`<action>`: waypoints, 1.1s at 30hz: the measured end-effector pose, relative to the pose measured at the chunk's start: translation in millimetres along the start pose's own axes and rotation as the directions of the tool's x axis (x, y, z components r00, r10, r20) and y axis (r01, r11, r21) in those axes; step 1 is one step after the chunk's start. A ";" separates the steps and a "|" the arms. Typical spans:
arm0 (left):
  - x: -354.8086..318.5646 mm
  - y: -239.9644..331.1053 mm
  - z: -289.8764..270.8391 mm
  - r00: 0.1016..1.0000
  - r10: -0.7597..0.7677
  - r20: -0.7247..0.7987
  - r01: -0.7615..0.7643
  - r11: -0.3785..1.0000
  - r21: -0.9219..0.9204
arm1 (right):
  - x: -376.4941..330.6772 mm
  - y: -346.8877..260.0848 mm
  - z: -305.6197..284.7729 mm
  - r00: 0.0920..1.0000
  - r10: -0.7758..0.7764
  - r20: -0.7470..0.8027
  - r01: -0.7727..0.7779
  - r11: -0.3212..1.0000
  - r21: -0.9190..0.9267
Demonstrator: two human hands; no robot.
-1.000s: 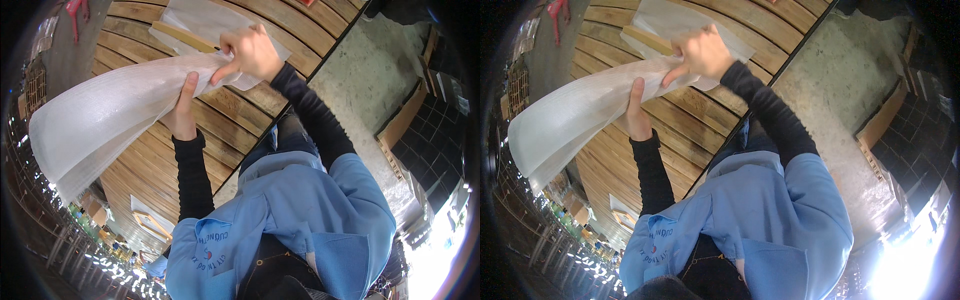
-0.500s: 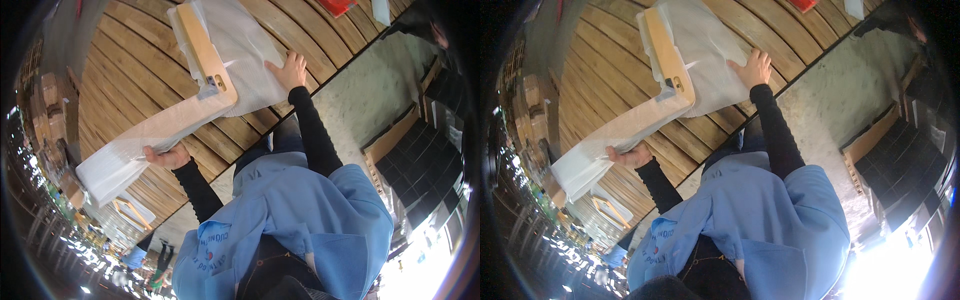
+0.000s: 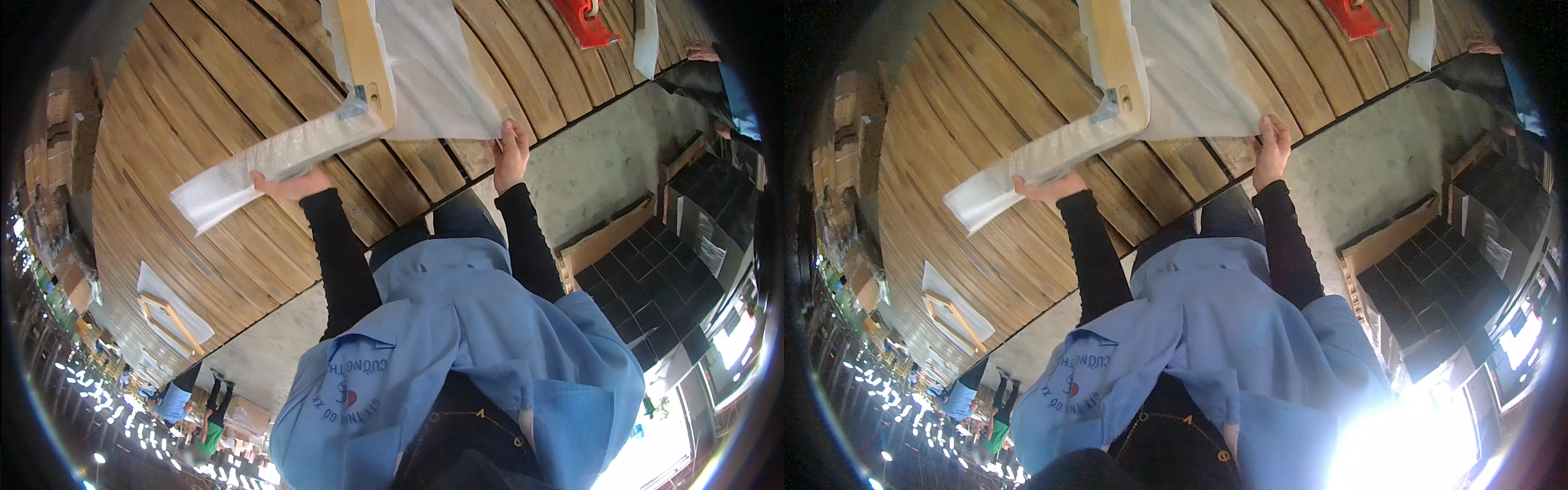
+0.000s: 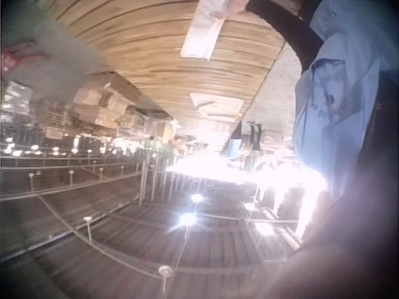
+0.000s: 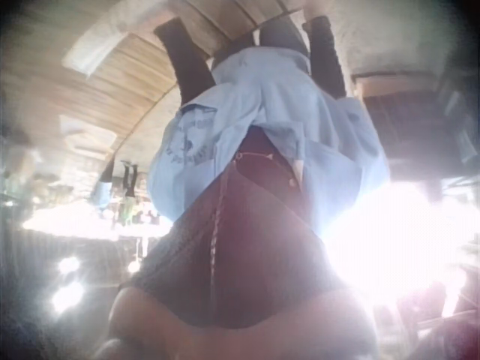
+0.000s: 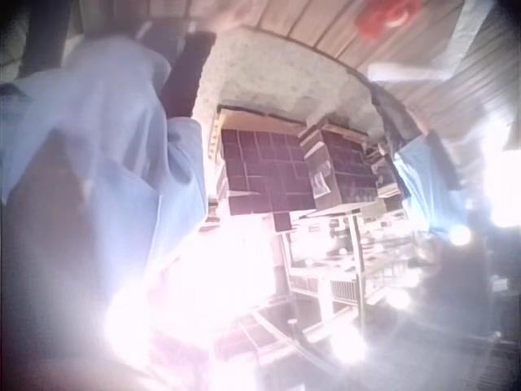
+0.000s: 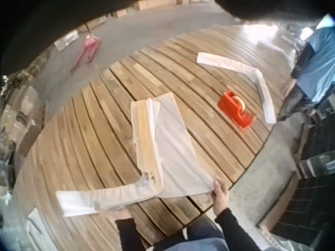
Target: The person wraps wooden chair leg components in bubble wrap on a wooden workbench. They fold the bubble wrap around each piece, secure it with tape from a red dispenser, and place the wrapped items aside. The process is repeated for multiple chair legs.
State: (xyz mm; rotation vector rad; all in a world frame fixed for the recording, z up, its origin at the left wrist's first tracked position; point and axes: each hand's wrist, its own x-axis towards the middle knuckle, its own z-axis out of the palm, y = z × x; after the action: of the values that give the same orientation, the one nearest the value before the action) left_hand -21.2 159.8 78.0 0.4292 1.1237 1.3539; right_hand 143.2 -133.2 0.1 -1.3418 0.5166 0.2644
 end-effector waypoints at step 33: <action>-20.0 26.9 -38.3 0.463 -0.041 0.885 -0.882 0.084 0.465 | 9.8 -3.0 43.9 0.846 -0.519 0.125 0.431 0.524 -0.735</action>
State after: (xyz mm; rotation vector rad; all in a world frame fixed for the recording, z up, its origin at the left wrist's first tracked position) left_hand -64.0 134.9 89.9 2.3582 0.9257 0.5790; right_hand 162.0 -92.4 3.8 -2.2699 0.0762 -0.0895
